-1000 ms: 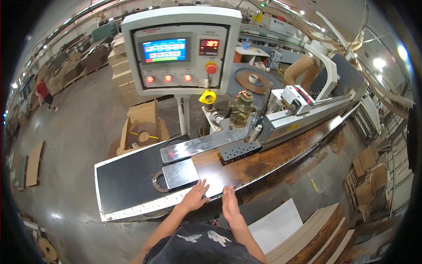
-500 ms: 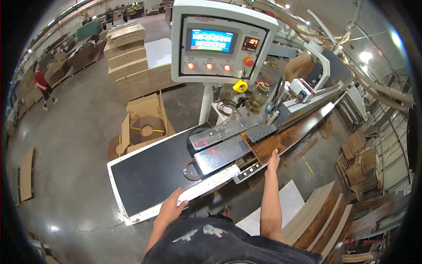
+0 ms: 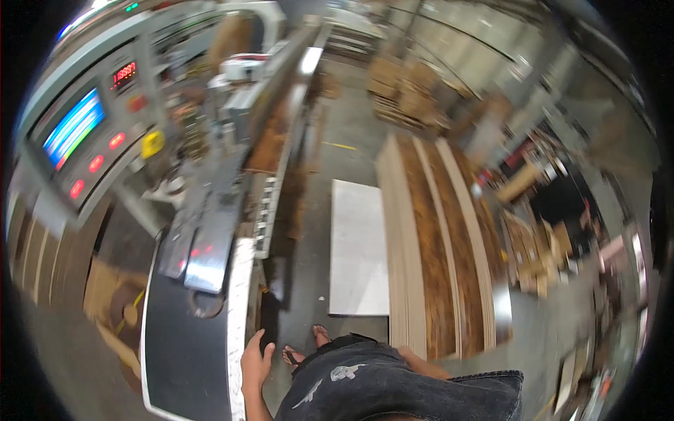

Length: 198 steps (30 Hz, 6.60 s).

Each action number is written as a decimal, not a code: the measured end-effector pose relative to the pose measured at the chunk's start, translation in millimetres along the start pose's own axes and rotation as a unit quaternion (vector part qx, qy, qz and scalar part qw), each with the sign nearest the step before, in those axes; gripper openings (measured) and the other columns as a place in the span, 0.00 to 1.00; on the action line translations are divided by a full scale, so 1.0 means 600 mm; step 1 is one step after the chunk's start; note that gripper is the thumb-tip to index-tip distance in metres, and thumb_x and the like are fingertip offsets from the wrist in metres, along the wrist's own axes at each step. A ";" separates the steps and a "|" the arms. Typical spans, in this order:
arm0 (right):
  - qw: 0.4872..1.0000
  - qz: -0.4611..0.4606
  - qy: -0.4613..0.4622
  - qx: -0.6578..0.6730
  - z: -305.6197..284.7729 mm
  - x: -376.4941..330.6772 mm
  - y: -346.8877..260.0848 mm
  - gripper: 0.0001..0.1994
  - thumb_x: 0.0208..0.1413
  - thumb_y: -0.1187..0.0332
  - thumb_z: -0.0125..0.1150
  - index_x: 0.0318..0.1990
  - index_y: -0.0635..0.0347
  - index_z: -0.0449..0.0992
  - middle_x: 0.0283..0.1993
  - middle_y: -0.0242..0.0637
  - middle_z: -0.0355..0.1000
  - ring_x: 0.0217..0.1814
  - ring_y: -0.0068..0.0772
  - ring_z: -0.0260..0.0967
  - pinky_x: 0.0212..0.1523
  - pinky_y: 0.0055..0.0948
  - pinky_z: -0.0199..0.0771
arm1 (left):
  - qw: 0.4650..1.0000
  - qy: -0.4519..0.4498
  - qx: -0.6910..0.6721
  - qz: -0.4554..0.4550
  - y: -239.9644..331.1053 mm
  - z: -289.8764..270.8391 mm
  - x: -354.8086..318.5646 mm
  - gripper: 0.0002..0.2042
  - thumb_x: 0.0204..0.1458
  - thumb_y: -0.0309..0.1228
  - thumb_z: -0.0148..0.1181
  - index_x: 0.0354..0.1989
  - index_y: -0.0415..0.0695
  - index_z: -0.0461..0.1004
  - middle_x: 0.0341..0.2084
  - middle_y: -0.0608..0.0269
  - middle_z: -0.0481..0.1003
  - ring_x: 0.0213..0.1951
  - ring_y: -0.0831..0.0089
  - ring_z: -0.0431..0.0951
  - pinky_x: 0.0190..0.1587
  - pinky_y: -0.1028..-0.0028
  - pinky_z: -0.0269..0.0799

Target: The recorder prepares an edge-banding tape roll and feeds a wooden panel into a large edge-banding machine in a factory environment.

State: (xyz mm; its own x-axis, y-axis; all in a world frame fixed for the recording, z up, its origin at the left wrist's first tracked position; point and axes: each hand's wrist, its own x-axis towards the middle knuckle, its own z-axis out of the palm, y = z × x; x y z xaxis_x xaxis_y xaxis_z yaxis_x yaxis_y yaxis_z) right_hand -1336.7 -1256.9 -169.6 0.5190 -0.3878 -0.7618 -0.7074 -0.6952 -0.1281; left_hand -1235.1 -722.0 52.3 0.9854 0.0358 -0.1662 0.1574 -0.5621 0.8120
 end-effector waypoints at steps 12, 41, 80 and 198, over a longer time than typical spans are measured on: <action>0.969 -0.023 0.210 0.127 0.185 -0.097 0.423 0.19 0.59 0.53 0.51 0.41 0.60 0.79 0.47 0.53 0.75 0.46 0.57 0.72 0.47 0.50 0.71 | 0.946 -0.218 0.210 0.114 0.110 0.242 0.058 0.24 0.60 0.42 0.54 0.60 0.41 0.68 0.54 0.44 0.72 0.56 0.48 0.72 0.56 0.57 0.68; 0.761 0.288 0.341 0.471 -0.449 0.199 1.111 0.44 0.52 0.46 0.63 0.72 0.28 0.42 0.68 0.50 0.58 0.67 0.55 0.59 0.63 0.51 0.63 | 0.881 -0.229 0.206 -0.358 0.084 0.397 -0.428 0.30 0.60 0.48 0.57 0.63 0.40 0.63 0.51 0.55 0.74 0.47 0.73 0.74 0.46 0.65 0.71; 0.564 0.048 -0.033 0.824 0.065 0.014 0.728 0.38 0.65 0.48 0.45 0.74 0.53 0.35 0.72 0.52 0.51 0.69 0.62 0.55 0.65 0.61 0.59 | 0.821 0.238 -0.432 -0.289 -0.183 0.478 -0.529 0.27 0.67 0.45 0.34 0.60 0.33 0.65 0.55 0.49 0.70 0.55 0.54 0.71 0.60 0.56 0.64; 0.860 -0.378 0.195 0.282 -0.236 0.032 -1.207 0.41 0.65 0.51 0.51 0.71 0.72 0.38 0.74 0.60 0.39 0.76 0.56 0.38 0.74 0.44 0.38 | 0.256 0.661 -0.543 -0.449 -0.134 0.056 -0.156 0.28 0.59 0.51 0.55 0.60 0.43 0.66 0.58 0.57 0.69 0.56 0.58 0.69 0.57 0.56 0.65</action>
State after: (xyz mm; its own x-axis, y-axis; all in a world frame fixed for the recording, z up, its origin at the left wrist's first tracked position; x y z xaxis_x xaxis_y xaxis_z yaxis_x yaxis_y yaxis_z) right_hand -746.5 -846.9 -1.4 0.9767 -0.2037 -0.0675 -0.1592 -0.4767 -0.8645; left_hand -1342.0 -708.0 -16.5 -0.4339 0.3996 -0.8075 -0.4241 0.7002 0.5744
